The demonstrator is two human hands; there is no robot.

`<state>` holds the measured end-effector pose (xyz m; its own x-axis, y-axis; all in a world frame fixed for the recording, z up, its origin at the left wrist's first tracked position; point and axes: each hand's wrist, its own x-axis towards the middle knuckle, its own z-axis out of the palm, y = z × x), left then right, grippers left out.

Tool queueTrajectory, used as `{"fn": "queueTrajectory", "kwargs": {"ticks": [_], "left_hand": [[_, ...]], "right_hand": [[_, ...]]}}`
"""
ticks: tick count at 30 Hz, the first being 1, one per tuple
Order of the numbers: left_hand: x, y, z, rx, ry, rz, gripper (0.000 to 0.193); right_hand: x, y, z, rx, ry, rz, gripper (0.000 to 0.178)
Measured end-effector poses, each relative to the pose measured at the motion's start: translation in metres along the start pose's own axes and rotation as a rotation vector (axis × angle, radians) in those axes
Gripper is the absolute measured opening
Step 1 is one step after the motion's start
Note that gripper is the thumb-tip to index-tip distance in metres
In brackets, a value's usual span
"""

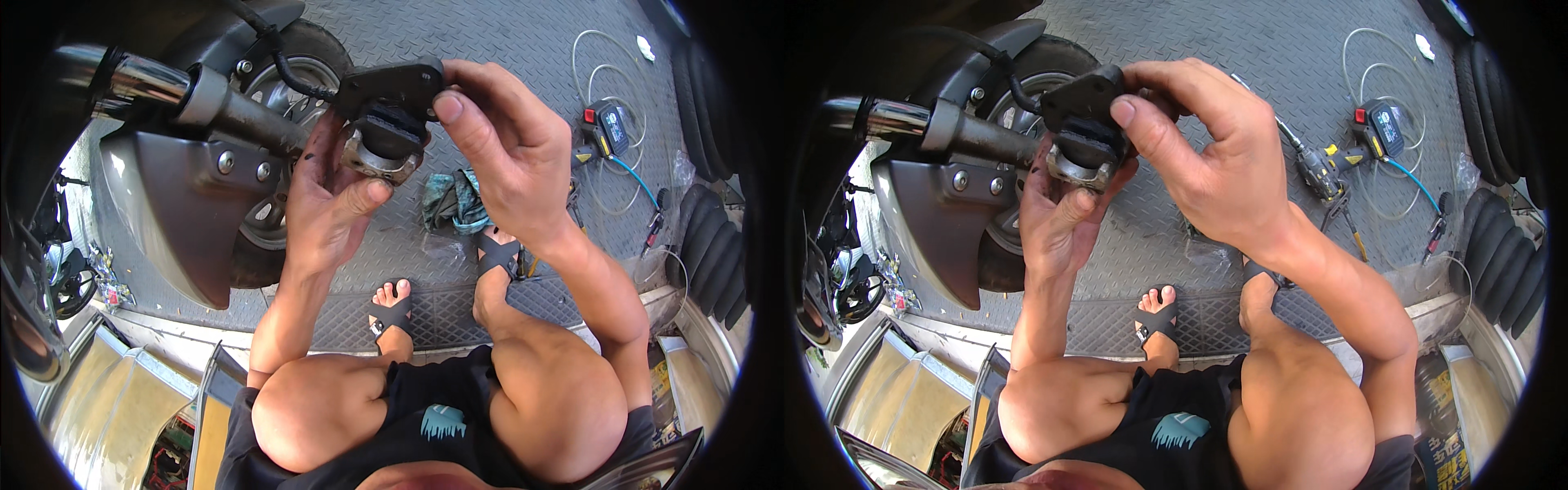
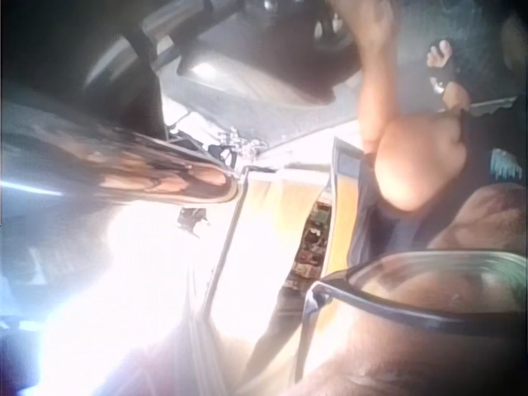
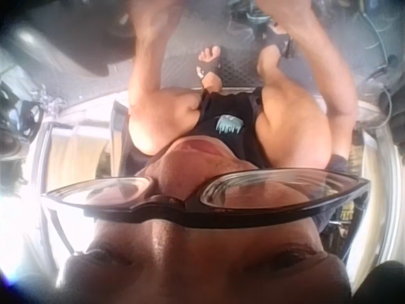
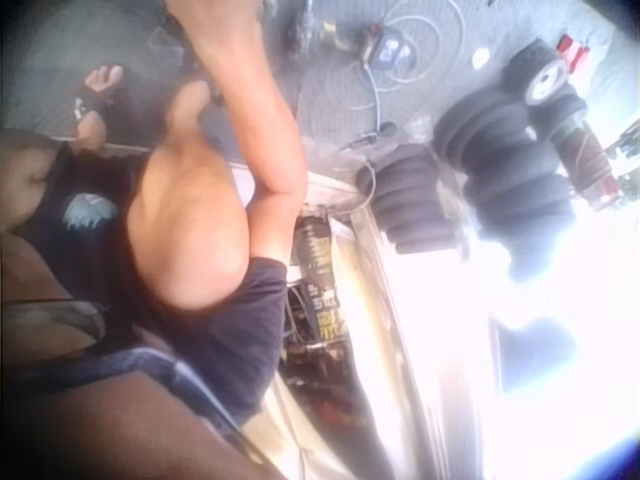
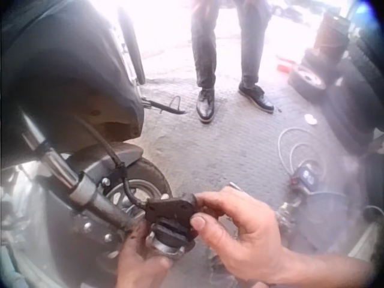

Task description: The person removes the brake caliper from a motorcycle front wheel, cleans the area with a cloth, and uses a screwdriver and impact driver to adjust and reattach components. The person then retrieves brake pads from a basket and prepares them for installation.

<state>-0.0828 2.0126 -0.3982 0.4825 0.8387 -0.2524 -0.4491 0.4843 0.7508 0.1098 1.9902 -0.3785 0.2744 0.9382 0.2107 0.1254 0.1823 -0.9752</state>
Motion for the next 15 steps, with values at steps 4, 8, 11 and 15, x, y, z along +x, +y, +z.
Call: {"fn": "queueTrajectory", "kwargs": {"ticks": [4,8,11,15], "left_hand": [[-0.002,-0.003,-0.009,-0.106,-0.043,-0.021,0.097],[-0.005,-0.007,-0.016,-0.141,-0.057,-0.035,0.096],[-0.002,-0.011,-0.021,-0.089,-0.053,-0.033,0.097],[0.002,-0.019,-0.029,-0.042,-0.046,-0.012,0.100]], "right_hand": [[0.000,-0.004,-0.006,-0.177,-0.108,-0.151,0.031],[-0.001,-0.015,-0.003,-0.276,-0.158,-0.211,0.045],[-0.001,-0.017,0.000,-0.386,-0.136,-0.205,0.049],[-0.001,-0.012,-0.003,-0.408,-0.153,-0.128,0.047]]}}
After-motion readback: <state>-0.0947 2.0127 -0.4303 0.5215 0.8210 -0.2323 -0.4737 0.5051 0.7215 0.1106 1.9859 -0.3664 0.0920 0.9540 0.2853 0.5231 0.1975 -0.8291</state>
